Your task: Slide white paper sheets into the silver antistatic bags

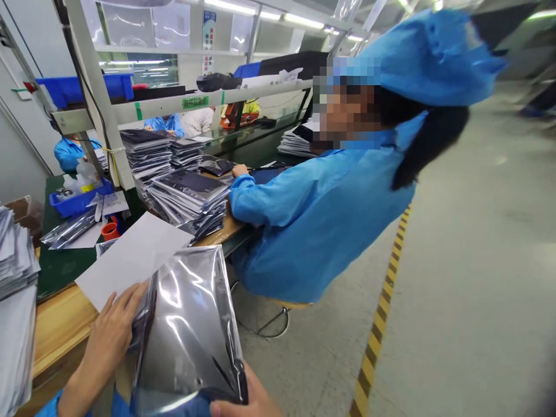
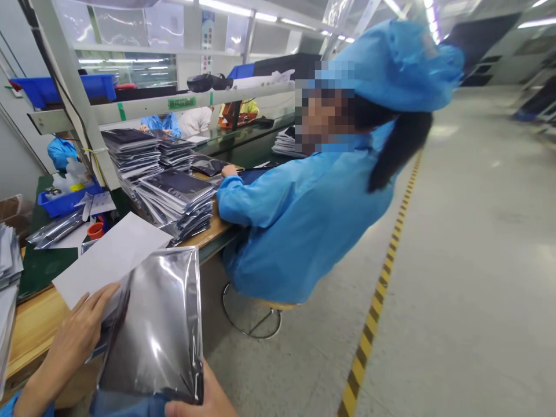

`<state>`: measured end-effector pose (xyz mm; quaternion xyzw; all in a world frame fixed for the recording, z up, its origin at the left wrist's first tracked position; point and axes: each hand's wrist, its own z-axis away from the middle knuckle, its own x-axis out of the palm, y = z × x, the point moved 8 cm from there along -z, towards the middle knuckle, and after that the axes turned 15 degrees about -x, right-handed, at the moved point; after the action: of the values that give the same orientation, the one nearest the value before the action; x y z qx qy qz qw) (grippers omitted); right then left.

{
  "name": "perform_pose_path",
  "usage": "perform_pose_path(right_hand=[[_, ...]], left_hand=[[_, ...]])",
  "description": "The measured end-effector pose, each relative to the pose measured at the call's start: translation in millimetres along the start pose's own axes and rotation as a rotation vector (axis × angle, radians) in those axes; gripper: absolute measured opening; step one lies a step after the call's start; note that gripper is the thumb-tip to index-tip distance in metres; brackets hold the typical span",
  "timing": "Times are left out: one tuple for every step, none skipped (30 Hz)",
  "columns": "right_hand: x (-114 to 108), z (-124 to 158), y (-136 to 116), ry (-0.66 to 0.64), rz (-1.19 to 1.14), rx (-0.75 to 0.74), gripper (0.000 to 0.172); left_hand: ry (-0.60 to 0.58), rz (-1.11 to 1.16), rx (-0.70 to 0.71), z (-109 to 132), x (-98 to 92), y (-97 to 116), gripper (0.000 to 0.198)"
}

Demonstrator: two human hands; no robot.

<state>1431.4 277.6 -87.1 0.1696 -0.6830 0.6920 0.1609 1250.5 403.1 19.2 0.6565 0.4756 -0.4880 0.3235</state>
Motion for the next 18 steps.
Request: perform_pose_path(right_hand=[[2, -8, -4, 0.023, -0.006, -0.034, 0.076], [5, -15, -7, 0.049, -0.014, -0.064, 0.074], [7, -22, -9, 0.075, -0.036, -0.090, 0.073], [9, -29, -11, 0.100, -0.078, -0.112, 0.074], [13, -34, -13, 0.113, -0.138, -0.130, 0.075], [17, -39, -13, 0.119, -0.207, -0.141, 0.077], [20, -43, -13, 0.123, -0.272, -0.145, 0.078], [24, -45, -13, 0.124, -0.322, -0.144, 0.080], [27, -47, -12, 0.121, -0.359, -0.142, 0.081], [29, -48, -11, 0.119, -0.383, -0.139, 0.082], [30, -49, -8, 0.118, -0.397, -0.136, 0.084], [31, -49, -6, 0.120, -0.404, -0.135, 0.086], [31, -49, -3, 0.127, -0.405, -0.137, 0.087], [30, -49, 1, 0.139, -0.402, -0.139, 0.088], [29, -49, 5, 0.156, -0.398, -0.141, 0.088], [28, -48, 8, 0.170, -0.393, -0.143, 0.088], [27, -48, 11, 0.177, -0.390, -0.144, 0.087], [28, -48, 13, 0.178, -0.390, -0.143, 0.085]], left_hand=[[0.019, -0.004, -0.005, 5, 0.1, -2, 0.073], [0.043, -0.003, -0.026, 9, -1.2, -5, 0.070], [0.068, 0.005, -0.060, 12, -3.3, -9, 0.064], [0.087, 0.014, -0.110, 15, -5.7, -15, 0.056], [0.101, 0.021, -0.173, 18, -8.0, -21, 0.048], [0.099, 0.024, -0.240, 20, -9.4, -28, 0.041], [0.084, 0.025, -0.306, 23, -9.9, -35, 0.035], [0.060, 0.028, -0.365, 26, -9.7, -40, 0.032], [0.030, 0.044, -0.416, 29, -9.1, -44, 0.030], [-0.004, 0.079, -0.460, 32, -7.8, -47, 0.032], [-0.037, 0.134, -0.503, 36, -6.0, -50, 0.033], [-0.067, 0.206, -0.553, 41, -3.7, -52, 0.035], [-0.092, 0.290, -0.609, 46, -1.0, -54, 0.037], [-0.115, 0.379, -0.665, 51, 2.4, -55, 0.038], [-0.126, 0.470, -0.717, 56, 5.6, -56, 0.040], [-0.125, 0.555, -0.763, 61, 8.2, -56, 0.041], [-0.107, 0.631, -0.795, 65, 9.6, -56, 0.043], [-0.075, 0.696, -0.814, 69, 9.7, -56, 0.043]])
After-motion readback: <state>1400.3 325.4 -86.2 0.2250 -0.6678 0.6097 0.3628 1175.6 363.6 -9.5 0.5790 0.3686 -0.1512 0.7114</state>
